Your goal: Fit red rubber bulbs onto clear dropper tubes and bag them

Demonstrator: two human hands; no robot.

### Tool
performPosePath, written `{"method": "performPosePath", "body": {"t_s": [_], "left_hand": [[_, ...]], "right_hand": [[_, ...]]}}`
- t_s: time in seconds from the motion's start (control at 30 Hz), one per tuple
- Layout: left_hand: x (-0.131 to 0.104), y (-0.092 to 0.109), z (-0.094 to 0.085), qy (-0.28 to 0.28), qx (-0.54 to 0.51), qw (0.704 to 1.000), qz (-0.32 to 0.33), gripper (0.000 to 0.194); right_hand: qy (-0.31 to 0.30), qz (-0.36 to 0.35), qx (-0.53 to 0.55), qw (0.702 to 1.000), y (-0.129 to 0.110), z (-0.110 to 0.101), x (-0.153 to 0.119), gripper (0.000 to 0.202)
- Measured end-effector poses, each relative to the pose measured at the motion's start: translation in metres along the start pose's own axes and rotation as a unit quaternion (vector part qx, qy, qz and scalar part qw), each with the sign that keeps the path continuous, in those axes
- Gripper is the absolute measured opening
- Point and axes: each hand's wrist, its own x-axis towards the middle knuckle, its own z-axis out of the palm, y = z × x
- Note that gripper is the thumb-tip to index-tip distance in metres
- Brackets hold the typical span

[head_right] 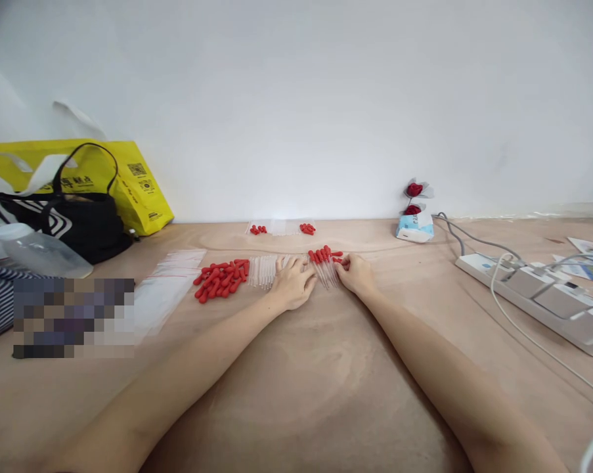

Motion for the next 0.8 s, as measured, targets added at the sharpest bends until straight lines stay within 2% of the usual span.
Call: {"method": "performPosePath", "body": {"t_s": [0.13,0.23,0.5,0.8], "left_hand": [[-0.003,-0.001,-0.001,0.021,-0.017,1.0,-0.006,0.015],[0.001,-0.001,-0.001,0.023,-0.011,0.998,-0.058,0.015],[0.026,0.012,-0.004,-0.087,0.045,0.979,-0.18,0.026],[0.05,0.024,0.002,-0.124,0.086,0.962,-0.226,0.02]], "right_hand": [[-0.005,0.011,-0.01,1.0,0.0,0.0,0.0,0.017],[-0.007,0.016,-0.009,1.0,-0.001,-0.001,-0.001,0.017],[-0.016,0.021,-0.009,1.0,-0.001,-0.001,-0.001,0.017],[-0.022,0.022,-0.028,0.999,-0.005,-0.003,-0.003,0.019]]}}
